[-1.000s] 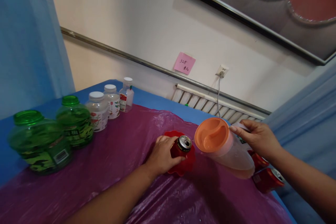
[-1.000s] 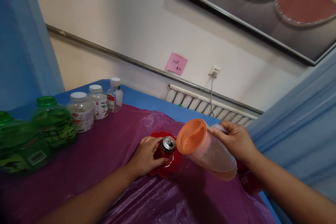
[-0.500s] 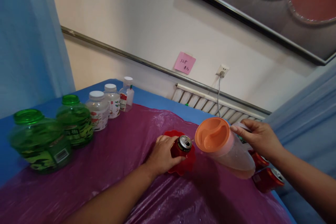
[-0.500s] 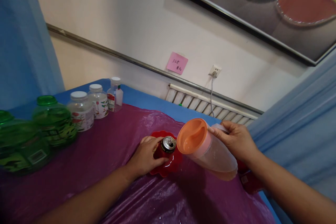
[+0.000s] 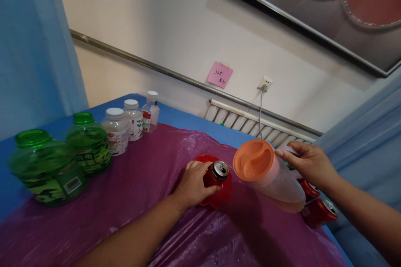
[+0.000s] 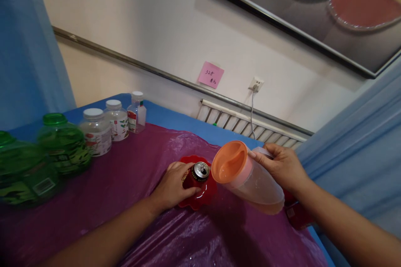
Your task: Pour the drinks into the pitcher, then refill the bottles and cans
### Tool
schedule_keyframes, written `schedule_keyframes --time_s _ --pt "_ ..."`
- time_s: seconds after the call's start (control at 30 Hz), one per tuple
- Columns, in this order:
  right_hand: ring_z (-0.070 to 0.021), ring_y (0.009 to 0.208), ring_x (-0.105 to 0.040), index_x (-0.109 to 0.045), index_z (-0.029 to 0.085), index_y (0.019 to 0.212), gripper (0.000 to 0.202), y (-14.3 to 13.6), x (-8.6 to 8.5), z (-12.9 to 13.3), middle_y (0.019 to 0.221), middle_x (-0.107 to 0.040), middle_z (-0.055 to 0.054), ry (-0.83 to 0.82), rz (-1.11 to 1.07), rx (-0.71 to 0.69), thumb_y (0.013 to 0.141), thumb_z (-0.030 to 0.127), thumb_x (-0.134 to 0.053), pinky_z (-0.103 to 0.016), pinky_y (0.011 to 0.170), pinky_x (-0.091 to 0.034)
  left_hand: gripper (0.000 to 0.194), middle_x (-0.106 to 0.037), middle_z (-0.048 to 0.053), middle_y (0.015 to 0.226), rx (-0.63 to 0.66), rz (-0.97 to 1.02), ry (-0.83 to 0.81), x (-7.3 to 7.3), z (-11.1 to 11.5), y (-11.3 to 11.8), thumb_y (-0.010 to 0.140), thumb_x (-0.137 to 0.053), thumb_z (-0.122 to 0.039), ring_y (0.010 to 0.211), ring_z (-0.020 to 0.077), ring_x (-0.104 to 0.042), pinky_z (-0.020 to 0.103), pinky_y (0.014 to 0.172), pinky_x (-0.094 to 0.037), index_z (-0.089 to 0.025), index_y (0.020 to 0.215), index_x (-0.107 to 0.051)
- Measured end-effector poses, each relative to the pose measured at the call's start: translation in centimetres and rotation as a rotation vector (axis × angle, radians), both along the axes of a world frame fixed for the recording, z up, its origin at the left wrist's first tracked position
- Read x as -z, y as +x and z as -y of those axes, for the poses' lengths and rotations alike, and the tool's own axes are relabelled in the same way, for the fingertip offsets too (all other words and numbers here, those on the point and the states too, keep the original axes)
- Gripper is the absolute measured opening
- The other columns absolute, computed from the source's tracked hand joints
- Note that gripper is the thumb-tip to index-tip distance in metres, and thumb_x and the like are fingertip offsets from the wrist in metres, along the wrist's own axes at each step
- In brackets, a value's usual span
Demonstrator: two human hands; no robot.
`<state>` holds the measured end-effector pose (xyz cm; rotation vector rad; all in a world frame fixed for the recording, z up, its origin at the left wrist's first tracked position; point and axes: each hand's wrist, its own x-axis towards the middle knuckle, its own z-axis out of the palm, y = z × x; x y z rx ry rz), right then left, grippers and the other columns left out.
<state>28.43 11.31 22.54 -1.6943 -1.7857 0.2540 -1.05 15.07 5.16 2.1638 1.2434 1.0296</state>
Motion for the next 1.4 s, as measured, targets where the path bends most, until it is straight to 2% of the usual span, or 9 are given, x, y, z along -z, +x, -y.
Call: schedule_keyframes --time_s 0.23,0.43,0.77,1.4 --pt "-0.0116 0.053 -0.036 -0.047 0.022 0.058 0.054 -0.16 0.05 0.07 0.055 -0.037 0.005 0.007 -0.015 -0.018 0.077 0.067 -0.070 -0.024 0.046 -0.028 0.067 -0.071 0.007 0.117 0.001 -0.028 -0.035 -0.30 0.08 0.03 0.064 -0.088 -0.038 0.112 0.0326 -0.061 0.049 0.101 -0.042 -0.023 0.125 -0.063" --pt "-0.0111 0.050 -0.035 -0.044 0.023 0.055 0.057 -0.48 0.13 0.08 0.053 -0.036 0.005 0.000 -0.045 -0.025 0.074 0.069 -0.070 -0.024 0.045 -0.029 0.064 -0.072 0.006 0.115 -0.003 -0.011 -0.021 -0.21 0.05 0.00 0.064 -0.087 -0.042 0.111 0.0330 -0.062 0.050 0.100 -0.043 -0.026 0.122 -0.064" --pt "-0.0107 0.050 -0.035 -0.042 0.023 0.054 0.055 -0.70 -0.24 -0.01 0.052 -0.036 0.005 0.008 -0.042 -0.033 0.074 0.066 -0.070 -0.024 0.044 -0.029 0.064 -0.070 0.004 0.109 0.012 -0.007 -0.002 -0.10 0.03 -0.13 0.063 -0.088 -0.037 0.105 0.0306 -0.061 0.049 0.098 -0.042 -0.027 0.122 -0.063" --pt "-0.0115 0.054 -0.036 -0.045 0.022 0.057 0.057 -0.24 -0.27 0.12 0.056 -0.036 0.004 -0.016 -0.030 -0.007 0.075 0.071 -0.069 -0.025 0.047 -0.029 0.067 -0.071 0.006 0.113 -0.001 -0.023 -0.044 -0.48 0.23 -0.05 0.064 -0.088 -0.038 0.108 0.0317 -0.061 0.048 0.100 -0.042 -0.024 0.125 -0.063"
